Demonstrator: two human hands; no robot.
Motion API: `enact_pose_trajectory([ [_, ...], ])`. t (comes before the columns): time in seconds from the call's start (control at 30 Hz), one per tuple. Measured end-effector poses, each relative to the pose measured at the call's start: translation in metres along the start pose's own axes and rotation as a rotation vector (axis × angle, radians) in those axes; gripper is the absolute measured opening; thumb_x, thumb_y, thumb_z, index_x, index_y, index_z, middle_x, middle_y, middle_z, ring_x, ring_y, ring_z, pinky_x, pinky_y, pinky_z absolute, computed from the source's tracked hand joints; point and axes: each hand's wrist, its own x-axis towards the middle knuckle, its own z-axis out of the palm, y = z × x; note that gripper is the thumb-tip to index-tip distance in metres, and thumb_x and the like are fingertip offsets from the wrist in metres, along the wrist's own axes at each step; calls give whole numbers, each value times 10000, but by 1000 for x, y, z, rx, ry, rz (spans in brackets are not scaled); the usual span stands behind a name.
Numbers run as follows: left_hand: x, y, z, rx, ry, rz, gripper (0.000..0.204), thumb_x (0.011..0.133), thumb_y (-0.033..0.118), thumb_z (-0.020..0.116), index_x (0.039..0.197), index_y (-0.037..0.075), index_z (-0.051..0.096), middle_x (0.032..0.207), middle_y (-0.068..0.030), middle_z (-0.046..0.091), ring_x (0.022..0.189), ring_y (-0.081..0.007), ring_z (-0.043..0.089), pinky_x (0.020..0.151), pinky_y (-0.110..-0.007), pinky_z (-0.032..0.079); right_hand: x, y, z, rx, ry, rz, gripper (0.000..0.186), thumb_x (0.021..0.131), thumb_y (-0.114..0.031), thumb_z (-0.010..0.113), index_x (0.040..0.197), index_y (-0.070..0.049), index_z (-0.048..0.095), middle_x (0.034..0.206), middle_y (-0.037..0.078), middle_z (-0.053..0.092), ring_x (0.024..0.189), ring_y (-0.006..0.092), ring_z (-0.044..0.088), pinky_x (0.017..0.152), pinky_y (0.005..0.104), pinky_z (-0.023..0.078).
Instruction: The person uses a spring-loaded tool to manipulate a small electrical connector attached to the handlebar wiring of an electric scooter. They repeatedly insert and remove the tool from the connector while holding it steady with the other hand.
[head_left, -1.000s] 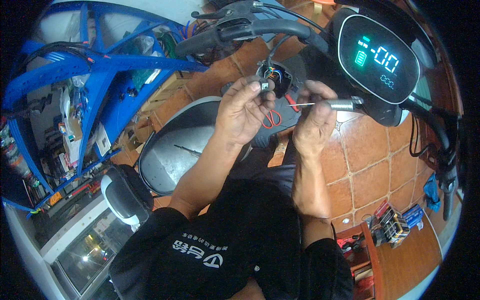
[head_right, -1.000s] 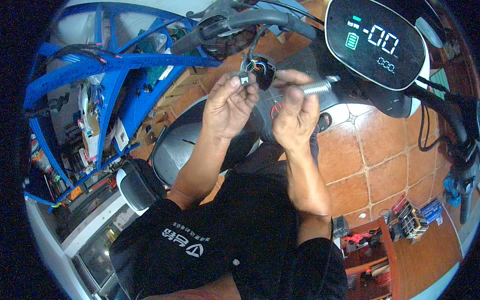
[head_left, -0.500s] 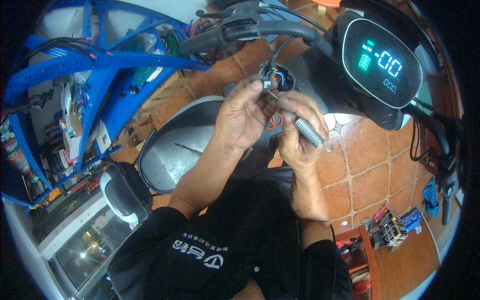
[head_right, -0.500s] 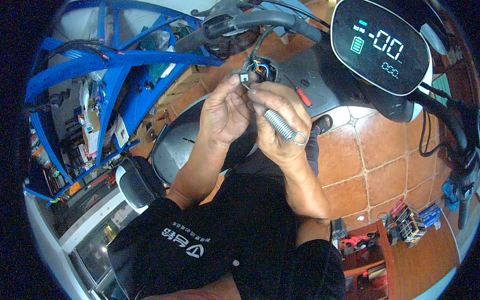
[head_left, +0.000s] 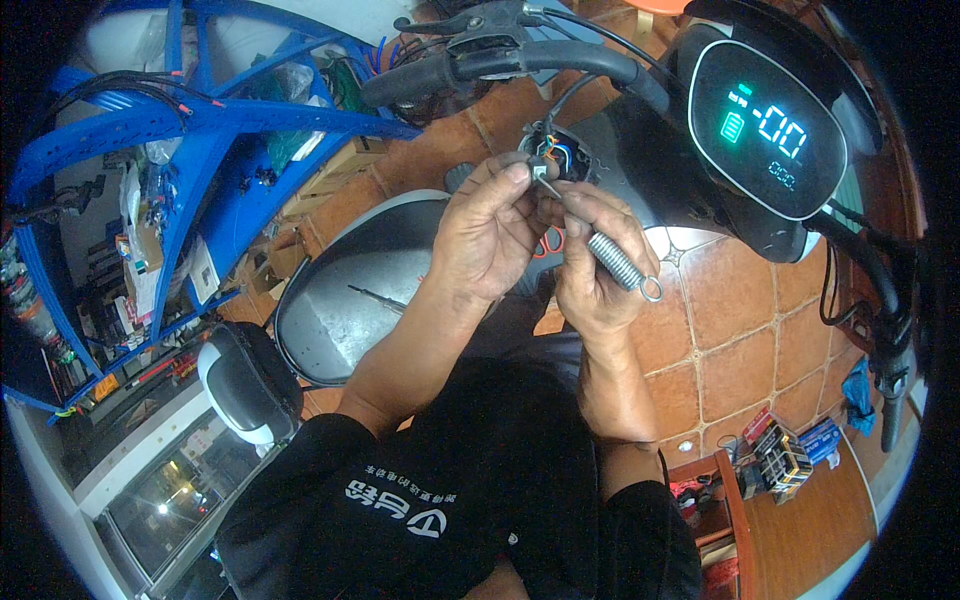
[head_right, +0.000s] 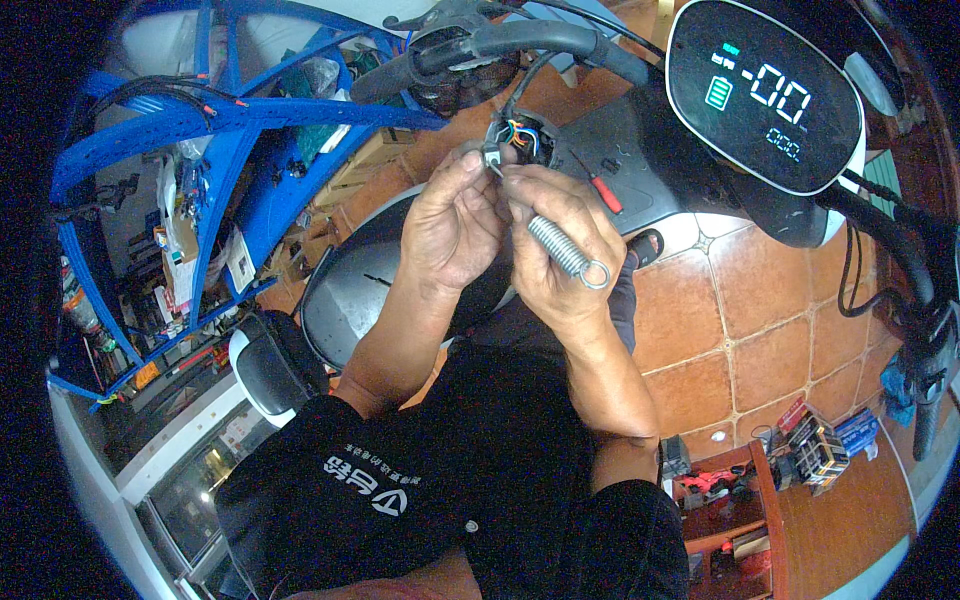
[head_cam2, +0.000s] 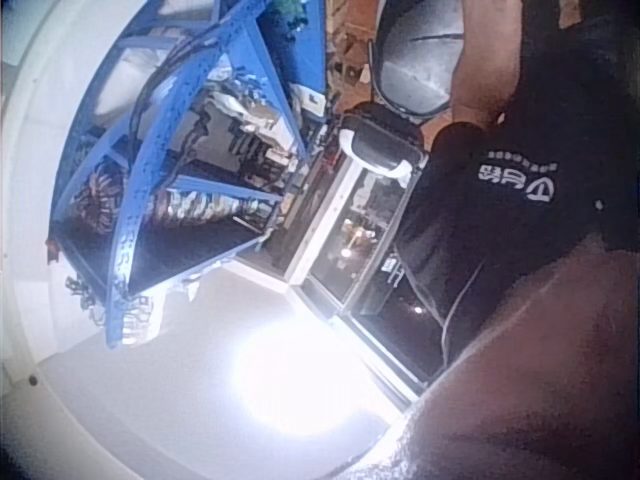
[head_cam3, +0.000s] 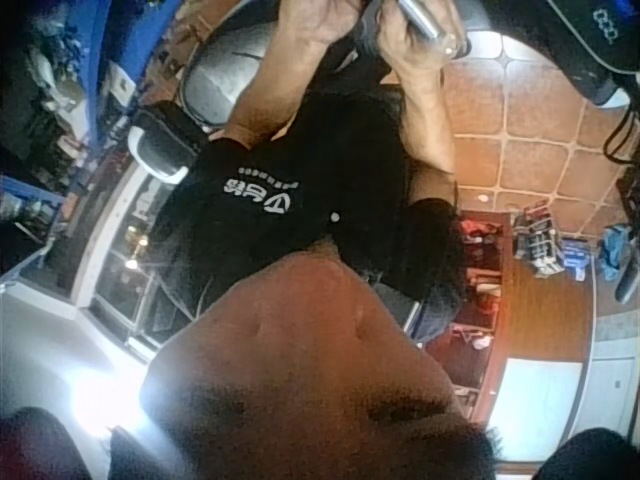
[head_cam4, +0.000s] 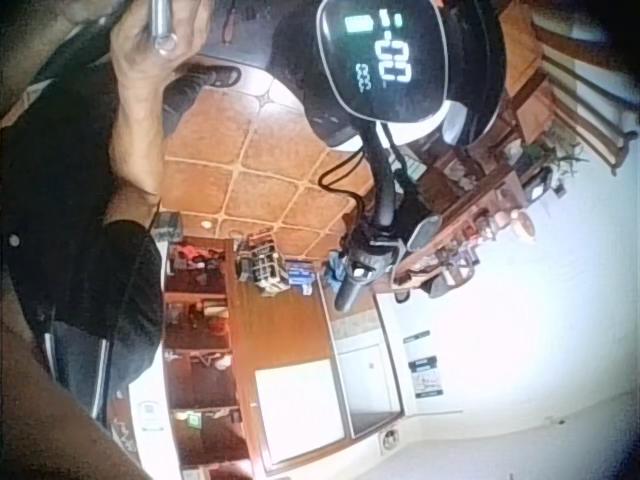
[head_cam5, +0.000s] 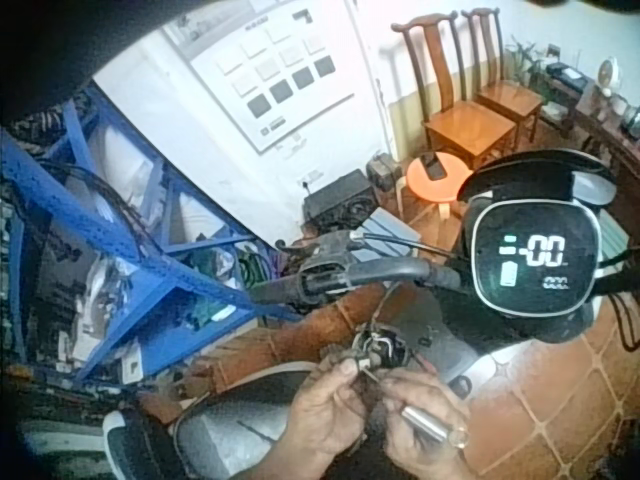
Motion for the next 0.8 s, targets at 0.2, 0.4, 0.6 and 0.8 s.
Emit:
enact_pose_trajectory([
  [0.2, 0, 0, 0, 3, -6, 6, 140, 901, 130, 590, 1016, 50, 596, 991, -94, 664, 885, -185, 641, 793, -336, 527, 1, -1, 0, -46, 0, -40, 155, 786, 44, 661, 936, 11, 639, 922, 155, 678, 846, 254, 676, 742, 315, 538],
  [0.4, 0, 0, 0, 9, -13, 4, 132, 904, 128, 587, 1013, 55, 593, 992, -92, 663, 897, -184, 638, 804, -339, 521, 1, -2, -1, -65, -11, -64, 188, 761, 50, 671, 942, 11, 636, 929, 158, 679, 866, 270, 678, 750, 325, 542],
  [0.6, 0, -1, -1, -8, -12, -3, 131, 909, 128, 578, 1018, 58, 593, 994, -96, 663, 906, -190, 641, 808, -346, 523, 1, -2, 1, -78, 5, -83, 193, 766, 41, 674, 952, 10, 637, 924, 158, 678, 868, 268, 677, 753, 328, 539],
  [0.8, -2, 0, 5, -52, -33, -13, 118, 907, 111, 578, 1011, 61, 602, 999, -107, 668, 874, -205, 651, 773, -349, 540, -7, 5, -4, 65, 90, 95, 128, 839, -2, 637, 965, 17, 632, 870, 143, 670, 786, 229, 662, 722, 306, 523],
])
